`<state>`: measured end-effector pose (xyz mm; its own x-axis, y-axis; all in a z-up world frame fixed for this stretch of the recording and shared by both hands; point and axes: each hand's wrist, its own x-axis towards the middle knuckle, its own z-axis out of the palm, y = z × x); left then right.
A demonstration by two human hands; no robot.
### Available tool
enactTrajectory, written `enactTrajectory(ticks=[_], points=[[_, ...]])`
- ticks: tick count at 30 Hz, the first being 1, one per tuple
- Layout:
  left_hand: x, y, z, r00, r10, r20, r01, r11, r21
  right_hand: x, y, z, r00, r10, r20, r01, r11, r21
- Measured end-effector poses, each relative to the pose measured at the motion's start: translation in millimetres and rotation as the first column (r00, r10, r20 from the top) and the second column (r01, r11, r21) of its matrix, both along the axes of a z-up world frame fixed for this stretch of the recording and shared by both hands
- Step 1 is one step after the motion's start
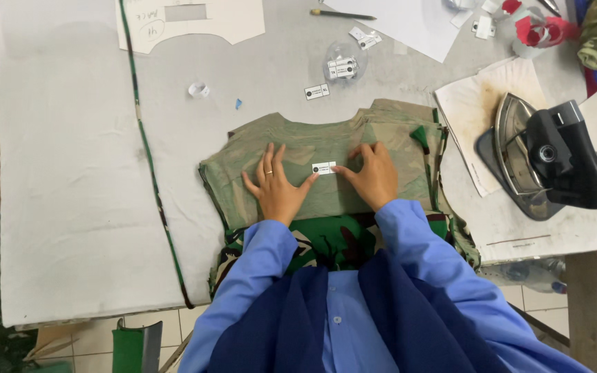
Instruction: The person irons a camouflage-patterned shirt on a table. They repeatedly place small white labels on the shirt and press them with an iron. The person also folds the shirt and moves it to a different location.
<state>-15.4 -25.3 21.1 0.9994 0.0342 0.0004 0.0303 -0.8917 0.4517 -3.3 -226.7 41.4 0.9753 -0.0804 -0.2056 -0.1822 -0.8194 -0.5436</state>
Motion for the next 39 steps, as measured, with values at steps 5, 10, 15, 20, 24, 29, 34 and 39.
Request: enactTrajectory(ticks=[5, 10, 15, 20, 24, 29, 34, 39], points=[[0, -2, -13, 0.999, 0.039, -0.003, -0.039, 0.999, 0.021, 0, -2, -13, 1.000, -0.022, 0.020, 0.021, 1.000, 0.020], [0, -1, -9, 0.999, 0.040, -0.012, -0.040, 0.999, 0.015, 2, 0, -13, 1.000, -0.031, 0.002, 0.030, 0.999, 0.029], [2, -8, -16, 0.994, 0.098, 0.039, -0.102, 0.989, 0.108, 0, 1, -19, 0.997, -0.011, 0.079, 0.012, 1.000, -0.017], [0, 10, -27, 0.997, 0.059, 0.056, -0.063, 0.995, 0.071, 5, -94, -1, 0.928, 0.085, 0.364, 0.027, 0.956, -0.291], [7, 63, -27, 0.988, 0.149, -0.033, -0.148, 0.988, 0.032, -15, -274, 34, 0.859, -0.007, 0.512, 0.407, 0.617, -0.674], [23, 97, -42, 0.947, 0.234, 0.219, -0.243, 0.970, 0.011, 12, -285, 73, 0.949, -0.305, -0.075, 0.258, 0.893, -0.370], [19, 105, -48, 0.848, 0.375, 0.374, -0.393, 0.919, -0.032, 35, -195, 100, 0.977, -0.192, -0.092, 0.152, 0.931, -0.333], [23, 111, -52, 0.800, 0.481, 0.359, -0.473, 0.874, -0.117, 48, -30, 109, 0.787, 0.570, -0.235, -0.617, 0.732, -0.290]])
